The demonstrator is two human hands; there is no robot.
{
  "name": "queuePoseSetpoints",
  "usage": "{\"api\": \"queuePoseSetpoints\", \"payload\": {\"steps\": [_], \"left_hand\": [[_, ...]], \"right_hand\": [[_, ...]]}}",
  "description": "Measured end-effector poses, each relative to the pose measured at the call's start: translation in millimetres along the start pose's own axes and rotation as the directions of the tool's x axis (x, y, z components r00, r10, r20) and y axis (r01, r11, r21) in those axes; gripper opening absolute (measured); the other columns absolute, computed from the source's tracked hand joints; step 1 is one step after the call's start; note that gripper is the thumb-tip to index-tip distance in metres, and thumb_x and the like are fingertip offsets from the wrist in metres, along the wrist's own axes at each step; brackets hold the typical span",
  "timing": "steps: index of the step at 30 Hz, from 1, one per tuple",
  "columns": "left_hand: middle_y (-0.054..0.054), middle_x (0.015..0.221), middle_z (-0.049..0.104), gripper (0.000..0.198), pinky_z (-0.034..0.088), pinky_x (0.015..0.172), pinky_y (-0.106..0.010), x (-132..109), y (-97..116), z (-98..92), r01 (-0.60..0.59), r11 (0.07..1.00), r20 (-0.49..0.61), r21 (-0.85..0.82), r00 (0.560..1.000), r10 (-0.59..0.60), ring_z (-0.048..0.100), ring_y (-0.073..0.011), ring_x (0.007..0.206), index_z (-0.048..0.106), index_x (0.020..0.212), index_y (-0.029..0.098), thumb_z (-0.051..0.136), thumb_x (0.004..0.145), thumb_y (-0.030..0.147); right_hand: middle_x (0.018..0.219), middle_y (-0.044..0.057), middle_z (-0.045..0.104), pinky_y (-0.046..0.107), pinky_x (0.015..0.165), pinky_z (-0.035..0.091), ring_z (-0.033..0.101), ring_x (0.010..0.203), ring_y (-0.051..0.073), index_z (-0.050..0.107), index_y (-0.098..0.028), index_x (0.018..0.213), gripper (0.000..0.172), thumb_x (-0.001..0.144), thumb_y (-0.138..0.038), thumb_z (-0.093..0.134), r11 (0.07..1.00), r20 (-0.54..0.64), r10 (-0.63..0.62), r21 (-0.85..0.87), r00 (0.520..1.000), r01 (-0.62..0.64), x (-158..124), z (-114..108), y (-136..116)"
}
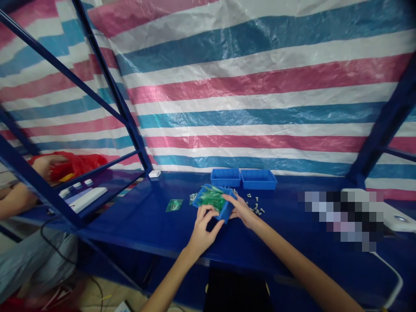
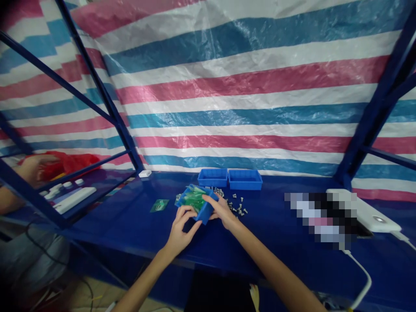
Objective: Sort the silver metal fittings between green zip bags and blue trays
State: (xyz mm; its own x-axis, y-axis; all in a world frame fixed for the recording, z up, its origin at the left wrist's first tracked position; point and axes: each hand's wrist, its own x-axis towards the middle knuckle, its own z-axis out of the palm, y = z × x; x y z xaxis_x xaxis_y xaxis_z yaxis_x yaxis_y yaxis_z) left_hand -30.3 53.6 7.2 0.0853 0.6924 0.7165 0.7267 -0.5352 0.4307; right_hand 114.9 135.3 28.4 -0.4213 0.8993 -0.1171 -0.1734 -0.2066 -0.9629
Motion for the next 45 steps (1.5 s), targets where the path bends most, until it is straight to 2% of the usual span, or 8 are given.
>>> {"api": "queuePoseSetpoints", "payload": {"steps": [3,7,11,13,20,33,40,45], "left_hand": [[-0.006,0.096,0.052,0.011,0.044,0.084,-0.032,0,-3,-14.5,0.041,0.999,0.066,-0.030,0.997,-0.039,0.051,-0.0185,0.094,0.057,0.087,0.020,0.053,0.083,0.029],[-0.009,0.106,0.053,0.025,0.044,0.086,-0.037,8,-34,-37.7,0.230,0.969,-0.093,0.084,0.970,-0.222,0.051,-0.0214,0.102,0.056,0.099,0.021,0.039,0.089,0.036],[-0.016,0.136,0.035,0.056,0.026,0.100,-0.057,11,-78,-44.2,0.662,0.678,-0.185,0.319,0.746,-0.640,0.029,-0.0348,0.128,0.034,0.133,0.020,0.030,0.088,0.052],[-0.020,0.140,0.029,0.067,0.022,0.103,-0.056,7,-90,-36.9,0.705,0.604,-0.097,0.372,0.677,-0.730,0.018,-0.0364,0.133,0.030,0.136,0.013,0.028,0.086,0.058],[-0.012,0.143,0.028,0.065,0.014,0.109,-0.048,4,-67,-1.3,0.608,0.723,0.088,0.328,0.742,-0.665,0.010,-0.0304,0.136,0.026,0.138,0.013,0.018,0.089,0.054],[-0.014,0.127,0.045,0.047,0.021,0.106,-0.047,10,-51,3.2,0.547,0.763,0.014,0.344,0.809,-0.587,0.032,-0.0273,0.127,0.039,0.127,0.013,0.024,0.092,0.041],[-0.015,0.120,0.048,0.041,0.032,0.099,-0.044,7,-48,0.9,0.536,0.759,-0.043,0.369,0.826,-0.562,0.043,-0.0249,0.117,0.039,0.126,0.012,0.026,0.092,0.031],[-0.015,0.123,0.047,0.042,0.032,0.099,-0.043,6,-49,4.7,0.540,0.735,-0.106,0.410,0.828,-0.550,0.043,-0.0237,0.117,0.039,0.128,0.014,0.027,0.092,0.032]], "right_hand": [[0.077,0.002,0.065,0.029,0.046,0.054,0.064,0.061,0.018,0.055,-0.022,0.112,0.053,0.064,-0.041,0.069,0.988,-0.073,-0.133,-0.092,0.988,0.126,2,4,3],[0.086,0.004,0.067,0.029,0.058,0.055,0.064,0.070,0.018,0.059,-0.017,0.109,0.050,0.063,-0.035,0.071,0.912,-0.061,-0.380,-0.193,0.923,0.362,5,9,10],[0.089,0.005,0.068,0.032,0.066,0.055,0.065,0.073,0.020,0.056,-0.019,0.115,0.053,0.066,-0.035,0.068,0.814,0.058,-0.504,-0.302,0.862,0.496,2,14,20],[0.098,0.005,0.067,0.035,0.073,0.054,0.065,0.082,0.022,0.055,-0.022,0.117,0.053,0.067,-0.034,0.068,0.716,0.144,-0.560,-0.410,0.816,0.564,0,19,25],[0.123,0.005,0.056,0.039,0.094,0.045,0.052,0.114,0.025,0.053,-0.027,0.120,0.054,0.068,-0.035,0.067,0.439,0.254,-0.671,-0.620,0.696,0.650,0,22,32],[0.130,0.003,0.051,0.032,0.087,0.050,0.057,0.109,0.023,0.056,-0.027,0.117,0.045,0.073,-0.034,0.062,0.241,0.305,-0.710,-0.741,0.635,0.626,-9,16,28],[0.141,0.004,0.037,0.027,0.083,0.051,0.051,0.116,0.021,0.053,-0.026,0.122,0.044,0.079,-0.028,0.058,0.006,0.532,-0.656,-0.706,0.536,0.708,-10,9,27],[0.141,0.005,0.036,0.032,0.096,0.044,0.042,0.124,0.022,0.053,-0.023,0.122,0.044,0.078,-0.022,0.057,-0.009,0.496,-0.744,-0.678,0.448,0.735,-3,6,24]]}}
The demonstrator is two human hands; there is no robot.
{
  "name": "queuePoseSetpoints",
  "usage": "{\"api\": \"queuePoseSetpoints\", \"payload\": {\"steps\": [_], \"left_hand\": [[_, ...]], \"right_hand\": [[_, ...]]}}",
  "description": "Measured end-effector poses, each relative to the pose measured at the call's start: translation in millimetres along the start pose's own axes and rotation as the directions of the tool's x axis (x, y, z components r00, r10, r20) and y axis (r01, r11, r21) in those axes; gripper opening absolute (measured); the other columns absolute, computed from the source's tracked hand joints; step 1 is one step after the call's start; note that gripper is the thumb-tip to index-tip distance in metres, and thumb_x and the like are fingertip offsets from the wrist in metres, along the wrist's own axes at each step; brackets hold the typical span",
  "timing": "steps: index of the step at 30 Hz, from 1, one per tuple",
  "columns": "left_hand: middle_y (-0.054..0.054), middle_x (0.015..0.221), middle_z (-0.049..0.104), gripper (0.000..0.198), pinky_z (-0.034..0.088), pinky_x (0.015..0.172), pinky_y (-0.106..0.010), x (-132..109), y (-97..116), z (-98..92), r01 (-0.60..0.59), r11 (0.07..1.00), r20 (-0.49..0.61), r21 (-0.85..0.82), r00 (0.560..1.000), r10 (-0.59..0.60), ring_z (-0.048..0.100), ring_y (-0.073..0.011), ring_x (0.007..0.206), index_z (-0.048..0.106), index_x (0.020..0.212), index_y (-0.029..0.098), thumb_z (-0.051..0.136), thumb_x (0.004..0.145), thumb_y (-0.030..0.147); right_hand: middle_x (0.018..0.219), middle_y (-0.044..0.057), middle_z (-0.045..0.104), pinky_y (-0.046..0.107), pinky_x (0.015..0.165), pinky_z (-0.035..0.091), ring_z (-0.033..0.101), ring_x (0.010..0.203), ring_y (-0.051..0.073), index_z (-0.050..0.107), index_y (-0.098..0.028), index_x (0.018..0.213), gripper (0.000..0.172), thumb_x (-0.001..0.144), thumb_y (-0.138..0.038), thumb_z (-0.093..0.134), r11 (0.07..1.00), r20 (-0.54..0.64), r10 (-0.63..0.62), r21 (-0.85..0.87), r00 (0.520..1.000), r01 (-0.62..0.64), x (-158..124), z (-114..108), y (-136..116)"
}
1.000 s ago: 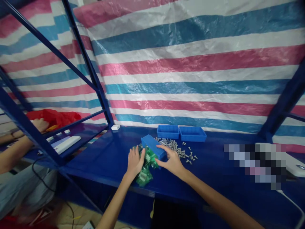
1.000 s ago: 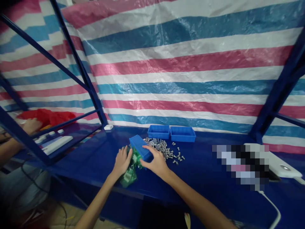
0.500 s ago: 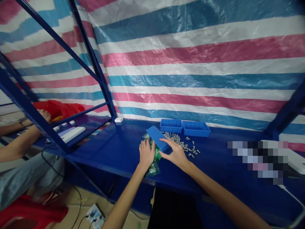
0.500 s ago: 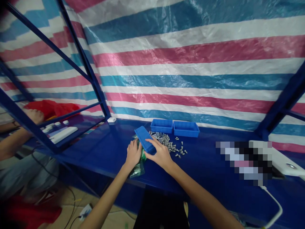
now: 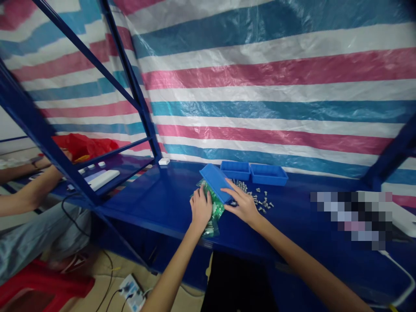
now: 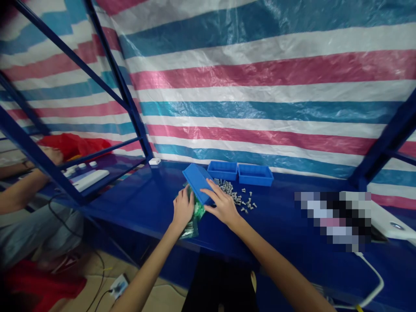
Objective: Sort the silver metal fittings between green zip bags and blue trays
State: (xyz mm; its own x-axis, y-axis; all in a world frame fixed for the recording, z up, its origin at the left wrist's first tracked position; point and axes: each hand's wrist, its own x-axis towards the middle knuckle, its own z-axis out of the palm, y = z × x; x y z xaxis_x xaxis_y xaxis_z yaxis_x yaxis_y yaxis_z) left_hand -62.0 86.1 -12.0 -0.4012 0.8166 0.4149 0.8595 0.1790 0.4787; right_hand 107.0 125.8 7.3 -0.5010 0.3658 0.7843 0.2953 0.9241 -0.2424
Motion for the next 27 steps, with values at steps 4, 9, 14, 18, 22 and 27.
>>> {"api": "queuePoseSetpoints", "payload": {"steps": [4,9,14,18,22,27], "left_hand": [[-0.015,0.122,0.047,0.040,0.031,0.099,-0.044,1,-3,3.5,-0.014,0.999,0.002,0.047,1.000,0.014,0.043,-0.0245,0.118,0.044,0.126,0.015,0.028,0.092,0.031],[-0.014,0.123,0.047,0.040,0.033,0.098,-0.044,8,-11,0.7,-0.058,0.998,-0.021,0.018,0.998,0.058,0.043,-0.0248,0.117,0.042,0.126,0.016,0.030,0.091,0.030],[-0.015,0.133,0.038,0.048,0.034,0.098,-0.044,22,-6,-16.2,-0.191,0.981,-0.170,0.016,0.967,0.191,0.035,-0.0253,0.125,0.027,0.136,0.017,0.033,0.090,0.030],[-0.014,0.145,0.019,0.055,0.024,0.105,-0.047,37,9,-38.4,-0.443,0.877,-0.141,0.183,0.871,0.470,0.017,-0.0272,0.135,0.026,0.138,0.021,0.045,0.087,0.029],[-0.007,0.134,0.042,0.031,0.020,0.109,-0.045,53,11,-49.6,-0.738,0.648,0.174,0.186,0.674,0.718,0.024,-0.0233,0.133,0.056,0.112,0.025,0.048,0.084,0.017],[-0.007,0.112,0.055,0.015,0.026,0.105,-0.042,91,-1,-47.0,-0.732,0.654,0.215,0.191,0.681,0.700,0.037,-0.0229,0.123,0.063,0.090,0.023,0.049,0.085,0.023]], "right_hand": [[0.137,0.006,0.042,0.033,0.097,0.043,0.049,0.118,0.021,0.055,-0.024,0.118,0.041,0.077,-0.024,0.059,0.987,-0.165,0.138,0.103,0.977,-0.123,7,-4,7],[0.129,0.010,0.050,0.037,0.091,0.047,0.051,0.115,0.025,0.056,-0.020,0.112,0.043,0.072,-0.031,0.065,0.915,-0.411,0.383,0.295,0.827,-0.277,22,-13,16],[0.115,0.013,0.059,0.035,0.079,0.053,0.061,0.097,0.023,0.048,-0.016,0.119,0.052,0.074,-0.038,0.062,0.712,-0.384,0.645,0.617,0.661,-0.335,43,-11,23],[0.101,0.011,0.065,0.034,0.070,0.055,0.064,0.088,0.024,0.051,-0.015,0.116,0.048,0.078,-0.045,0.054,0.610,-0.238,0.706,0.683,0.667,-0.402,52,-3,25],[0.089,0.008,0.067,0.030,0.055,0.054,0.065,0.071,0.020,0.044,-0.019,0.124,0.051,0.083,-0.049,0.046,0.550,0.006,0.665,0.673,0.747,-0.494,53,2,27],[0.110,0.011,0.060,0.032,0.067,0.054,0.064,0.089,0.021,0.044,-0.022,0.124,0.054,0.076,-0.043,0.057,0.557,-0.004,0.668,0.666,0.744,-0.497,46,0,37]]}}
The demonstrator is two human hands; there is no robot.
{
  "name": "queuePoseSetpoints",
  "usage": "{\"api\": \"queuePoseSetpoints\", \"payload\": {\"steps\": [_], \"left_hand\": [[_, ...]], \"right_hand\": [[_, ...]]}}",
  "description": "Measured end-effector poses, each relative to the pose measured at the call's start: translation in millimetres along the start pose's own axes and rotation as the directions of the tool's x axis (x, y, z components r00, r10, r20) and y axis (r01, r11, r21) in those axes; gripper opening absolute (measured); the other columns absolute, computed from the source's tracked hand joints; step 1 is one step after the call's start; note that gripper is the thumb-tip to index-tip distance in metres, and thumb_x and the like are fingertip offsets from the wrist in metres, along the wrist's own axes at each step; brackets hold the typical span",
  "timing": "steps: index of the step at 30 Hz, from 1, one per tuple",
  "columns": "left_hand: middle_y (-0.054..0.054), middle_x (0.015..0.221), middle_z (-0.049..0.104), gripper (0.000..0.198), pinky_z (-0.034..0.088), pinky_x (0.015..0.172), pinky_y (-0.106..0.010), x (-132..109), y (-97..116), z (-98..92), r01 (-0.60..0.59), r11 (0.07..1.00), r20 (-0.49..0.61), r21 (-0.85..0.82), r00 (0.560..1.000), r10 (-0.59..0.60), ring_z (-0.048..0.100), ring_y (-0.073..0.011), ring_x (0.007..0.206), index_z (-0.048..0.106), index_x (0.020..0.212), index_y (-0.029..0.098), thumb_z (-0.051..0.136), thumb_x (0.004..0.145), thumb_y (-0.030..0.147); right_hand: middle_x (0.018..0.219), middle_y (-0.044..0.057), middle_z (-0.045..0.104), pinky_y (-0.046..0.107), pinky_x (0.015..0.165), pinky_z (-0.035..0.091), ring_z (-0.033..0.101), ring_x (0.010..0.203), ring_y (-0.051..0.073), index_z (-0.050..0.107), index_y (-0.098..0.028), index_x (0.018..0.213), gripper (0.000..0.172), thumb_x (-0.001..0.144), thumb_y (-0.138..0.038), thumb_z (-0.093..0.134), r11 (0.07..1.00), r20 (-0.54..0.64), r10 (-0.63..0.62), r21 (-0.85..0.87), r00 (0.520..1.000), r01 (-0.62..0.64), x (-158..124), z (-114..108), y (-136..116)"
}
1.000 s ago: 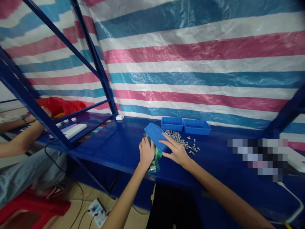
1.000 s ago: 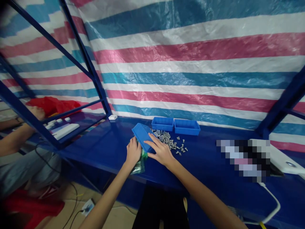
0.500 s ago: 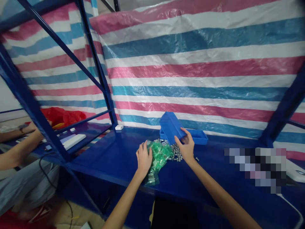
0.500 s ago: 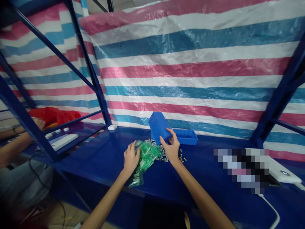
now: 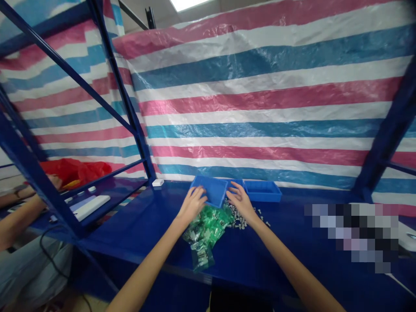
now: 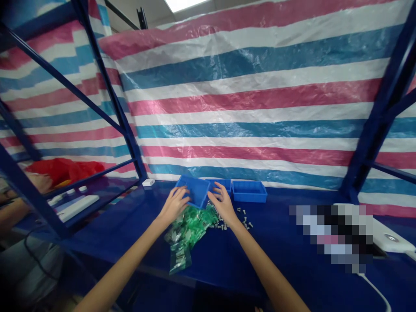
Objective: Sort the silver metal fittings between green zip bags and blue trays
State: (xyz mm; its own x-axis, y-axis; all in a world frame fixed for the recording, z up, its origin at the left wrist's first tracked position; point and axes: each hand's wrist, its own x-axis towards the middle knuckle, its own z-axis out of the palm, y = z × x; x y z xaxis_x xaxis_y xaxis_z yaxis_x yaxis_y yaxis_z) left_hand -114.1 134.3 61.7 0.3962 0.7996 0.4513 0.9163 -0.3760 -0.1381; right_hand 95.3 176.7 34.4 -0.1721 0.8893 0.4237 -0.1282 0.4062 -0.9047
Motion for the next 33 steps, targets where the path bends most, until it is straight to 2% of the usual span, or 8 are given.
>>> {"api": "queuePoseSetpoints", "payload": {"steps": [3,7,13,18,21,25,29,33], "left_hand": [[-0.009,0.109,0.054,0.011,0.024,0.103,-0.044,25,-31,5.8,0.127,0.990,0.039,0.061,0.991,-0.129,0.041,-0.0260,0.115,0.064,0.086,0.022,0.056,0.081,0.027],[-0.010,0.100,0.057,0.009,0.024,0.101,-0.044,51,-70,23.8,0.220,0.970,0.154,0.098,0.960,-0.234,0.045,-0.0270,0.107,0.065,0.074,0.020,0.058,0.074,0.015],[-0.008,0.092,0.060,0.011,0.028,0.097,-0.041,54,-81,52.4,0.250,0.966,0.195,0.069,0.946,-0.259,0.049,-0.0252,0.100,0.066,0.070,0.020,0.059,0.072,0.013],[-0.009,0.120,0.052,0.038,0.027,0.099,-0.044,36,-57,32.5,0.310,0.951,0.120,0.013,0.943,-0.309,0.041,-0.0276,0.116,0.056,0.115,0.026,0.057,0.077,0.024],[-0.008,0.138,0.036,0.075,0.027,0.101,-0.049,-1,-25,-0.9,0.334,0.932,0.126,-0.140,0.940,-0.318,0.027,-0.0317,0.128,0.030,0.136,0.032,0.063,0.071,0.050],[-0.007,0.145,0.023,0.097,0.028,0.103,-0.047,-69,24,-27.3,0.180,0.932,0.292,-0.315,0.953,-0.085,0.018,-0.0324,0.134,0.022,0.138,0.037,0.071,0.057,0.058],[-0.008,0.149,0.010,0.098,0.018,0.105,-0.055,-107,52,-7.7,0.202,0.924,0.328,-0.323,0.940,-0.091,0.009,-0.0354,0.135,0.014,0.140,0.036,0.068,0.061,0.060],[-0.009,0.149,0.006,0.089,0.016,0.106,-0.054,-101,60,18.9,0.297,0.918,0.231,-0.262,0.943,-0.239,0.004,-0.0341,0.136,0.013,0.140,0.035,0.061,0.070,0.058]], "right_hand": [[0.114,0.012,0.057,0.031,0.067,0.053,0.061,0.094,0.022,0.045,-0.020,0.122,0.055,0.072,-0.040,0.061,0.996,-0.061,-0.054,-0.072,0.997,0.050,1,-9,7],[0.105,0.010,0.059,0.027,0.057,0.052,0.062,0.081,0.019,0.044,-0.018,0.122,0.052,0.076,-0.040,0.054,0.989,-0.094,-0.072,-0.138,0.993,0.059,4,-21,13],[0.089,0.004,0.064,0.024,0.051,0.044,0.060,0.068,0.016,0.064,-0.021,0.090,0.022,0.078,-0.035,0.053,0.859,0.043,-0.184,-0.478,0.982,0.182,4,-28,4],[0.082,0.002,0.066,0.025,0.054,0.043,0.062,0.072,0.019,0.067,-0.027,0.089,0.024,0.072,-0.043,0.061,0.623,0.177,-0.125,-0.752,0.976,0.216,-5,-27,5],[0.075,0.000,0.067,0.025,0.053,0.042,0.063,0.073,0.020,0.065,-0.028,0.093,0.030,0.072,-0.049,0.060,0.624,0.170,-0.068,-0.762,0.983,0.175,-9,-24,10],[0.070,-0.001,0.067,0.025,0.054,0.042,0.064,0.071,0.020,0.064,-0.028,0.097,0.040,0.068,-0.055,0.061,0.654,0.221,0.013,-0.740,0.975,0.159,-15,-18,14],[0.073,-0.002,0.065,0.025,0.051,0.042,0.062,0.066,0.018,0.064,-0.028,0.099,0.043,0.063,-0.051,0.067,0.682,0.276,0.021,-0.707,0.961,0.188,-18,-13,21],[0.066,-0.002,0.062,0.024,0.050,0.042,0.055,0.053,0.013,0.065,-0.023,0.095,0.032,0.069,-0.040,0.063,0.806,0.326,0.009,-0.561,0.945,0.186,-15,-9,23]]}}
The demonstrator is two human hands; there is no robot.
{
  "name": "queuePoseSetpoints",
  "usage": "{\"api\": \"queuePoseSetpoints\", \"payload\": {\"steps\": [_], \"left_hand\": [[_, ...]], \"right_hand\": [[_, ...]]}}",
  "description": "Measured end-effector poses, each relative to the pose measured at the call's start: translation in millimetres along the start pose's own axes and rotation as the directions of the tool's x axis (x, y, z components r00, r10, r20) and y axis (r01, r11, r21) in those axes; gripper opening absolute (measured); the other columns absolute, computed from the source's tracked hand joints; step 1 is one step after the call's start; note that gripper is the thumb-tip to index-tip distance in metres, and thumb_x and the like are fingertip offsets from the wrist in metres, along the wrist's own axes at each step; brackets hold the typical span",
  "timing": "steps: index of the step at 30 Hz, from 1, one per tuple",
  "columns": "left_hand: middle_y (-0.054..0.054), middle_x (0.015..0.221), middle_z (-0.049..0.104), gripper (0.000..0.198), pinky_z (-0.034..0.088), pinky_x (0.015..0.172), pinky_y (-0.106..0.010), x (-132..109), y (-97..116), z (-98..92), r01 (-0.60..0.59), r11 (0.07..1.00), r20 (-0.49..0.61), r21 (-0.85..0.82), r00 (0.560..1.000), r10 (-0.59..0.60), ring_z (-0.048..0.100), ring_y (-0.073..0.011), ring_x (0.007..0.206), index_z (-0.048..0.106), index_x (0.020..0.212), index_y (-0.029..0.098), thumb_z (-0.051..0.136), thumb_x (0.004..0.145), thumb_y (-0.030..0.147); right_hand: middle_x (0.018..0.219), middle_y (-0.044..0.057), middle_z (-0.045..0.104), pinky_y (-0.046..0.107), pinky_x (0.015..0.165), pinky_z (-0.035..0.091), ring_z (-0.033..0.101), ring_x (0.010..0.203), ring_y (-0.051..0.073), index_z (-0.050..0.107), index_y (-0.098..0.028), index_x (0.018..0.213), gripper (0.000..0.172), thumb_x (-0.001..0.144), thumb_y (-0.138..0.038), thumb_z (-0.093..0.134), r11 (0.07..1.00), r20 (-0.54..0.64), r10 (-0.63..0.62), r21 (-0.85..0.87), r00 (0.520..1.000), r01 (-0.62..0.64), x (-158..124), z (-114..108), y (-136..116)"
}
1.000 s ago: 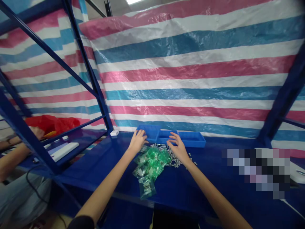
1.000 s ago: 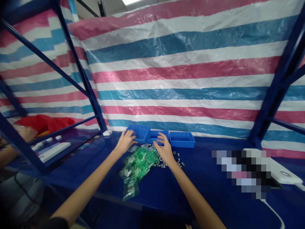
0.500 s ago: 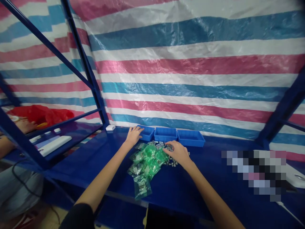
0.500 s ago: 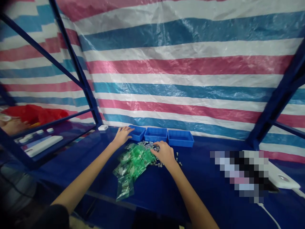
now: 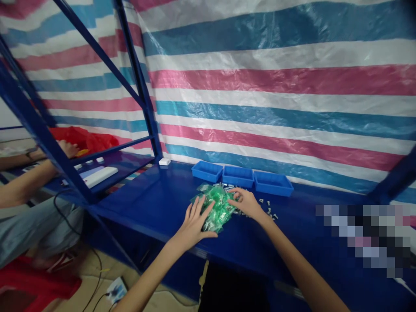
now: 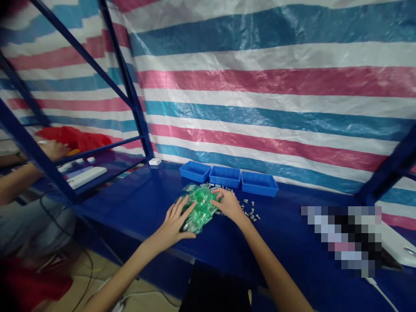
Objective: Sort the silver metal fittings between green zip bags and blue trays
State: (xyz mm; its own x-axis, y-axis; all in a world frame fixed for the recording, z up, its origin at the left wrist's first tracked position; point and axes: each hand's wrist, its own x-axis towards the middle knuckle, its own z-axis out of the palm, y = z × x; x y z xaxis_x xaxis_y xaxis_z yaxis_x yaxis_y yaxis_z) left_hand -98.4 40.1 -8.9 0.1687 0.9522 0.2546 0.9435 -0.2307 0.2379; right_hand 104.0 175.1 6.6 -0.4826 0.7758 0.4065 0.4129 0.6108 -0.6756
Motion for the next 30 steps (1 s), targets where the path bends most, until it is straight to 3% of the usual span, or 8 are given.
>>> {"api": "queuePoseSetpoints", "payload": {"steps": [5,9,12,14,18,21,23,30], "left_hand": [[-0.011,0.149,0.007,0.080,0.020,0.104,-0.057,18,9,10.9,0.082,0.996,-0.092,-0.025,0.992,-0.084,0.004,-0.0356,0.135,0.019,0.140,0.034,0.057,0.073,0.058],[-0.011,0.149,0.005,0.072,0.020,0.105,-0.056,14,14,13.9,0.094,0.994,-0.186,-0.055,0.977,-0.103,0.002,-0.0325,0.136,0.008,0.142,0.030,0.042,0.083,0.056],[-0.011,0.149,0.000,0.067,0.020,0.106,-0.054,9,15,14.2,0.106,0.994,-0.260,-0.037,0.959,-0.112,0.000,-0.0313,0.136,0.005,0.142,0.029,0.037,0.088,0.050],[-0.010,0.150,0.001,0.062,0.021,0.106,-0.053,7,16,14.3,0.106,0.994,-0.291,-0.021,0.951,-0.108,0.001,-0.0310,0.136,0.009,0.142,0.031,0.038,0.089,0.046],[-0.012,0.146,0.017,0.055,0.024,0.105,-0.053,8,15,15.7,0.163,0.986,-0.296,-0.021,0.941,-0.161,0.008,-0.0326,0.136,0.025,0.139,0.032,0.040,0.088,0.046],[-0.015,0.139,0.029,0.053,0.027,0.102,-0.054,9,13,17.2,0.209,0.978,-0.294,-0.026,0.933,-0.207,0.017,-0.0340,0.134,0.032,0.136,0.030,0.039,0.087,0.048],[-0.015,0.136,0.033,0.049,0.029,0.101,-0.053,8,12,18.2,0.226,0.974,-0.320,-0.016,0.922,-0.219,0.021,-0.0335,0.132,0.035,0.135,0.028,0.037,0.089,0.044],[-0.012,0.132,0.037,0.033,0.033,0.101,-0.049,7,13,17.9,0.191,0.982,-0.434,0.003,0.885,-0.171,0.024,-0.0296,0.131,0.049,0.122,0.026,0.041,0.090,0.026]], "right_hand": [[0.064,0.002,0.062,0.023,0.045,0.038,0.049,0.048,0.012,0.068,-0.016,0.087,0.030,0.074,-0.041,0.057,0.987,-0.135,0.032,0.158,0.990,-0.010,7,-13,-4],[0.072,0.005,0.065,0.023,0.044,0.036,0.048,0.047,0.011,0.067,-0.014,0.087,0.034,0.073,-0.044,0.058,0.976,-0.268,0.094,0.215,0.959,-0.036,17,-22,-4],[0.082,0.008,0.067,0.025,0.049,0.042,0.058,0.061,0.016,0.066,-0.014,0.090,0.037,0.072,-0.046,0.059,0.946,-0.270,0.113,0.322,0.956,-0.021,31,-17,-5],[0.081,0.008,0.067,0.027,0.052,0.046,0.060,0.065,0.018,0.065,-0.015,0.093,0.035,0.074,-0.043,0.056,0.945,-0.191,0.119,0.322,0.974,-0.052,43,-9,-8],[0.086,0.008,0.066,0.030,0.065,0.048,0.060,0.067,0.016,0.065,-0.014,0.092,0.021,0.076,-0.022,0.053,0.993,-0.003,-0.070,-0.098,0.998,0.070,65,9,-21],[0.106,0.010,0.062,0.032,0.080,0.044,0.058,0.092,0.020,0.062,-0.016,0.103,0.027,0.080,-0.015,0.050,0.847,0.125,-0.207,-0.474,0.970,0.242,82,25,-37],[0.116,0.011,0.058,0.036,0.088,0.038,0.051,0.108,0.023,0.057,-0.017,0.113,0.031,0.084,-0.016,0.046,0.695,0.215,-0.166,-0.667,0.962,0.269,93,38,-48],[0.107,0.013,0.064,0.034,0.092,0.028,0.057,0.102,0.021,0.058,-0.014,0.112,0.039,0.079,0.001,0.044,0.587,0.345,-0.027,-0.755,0.938,0.294,112,58,-60]]}}
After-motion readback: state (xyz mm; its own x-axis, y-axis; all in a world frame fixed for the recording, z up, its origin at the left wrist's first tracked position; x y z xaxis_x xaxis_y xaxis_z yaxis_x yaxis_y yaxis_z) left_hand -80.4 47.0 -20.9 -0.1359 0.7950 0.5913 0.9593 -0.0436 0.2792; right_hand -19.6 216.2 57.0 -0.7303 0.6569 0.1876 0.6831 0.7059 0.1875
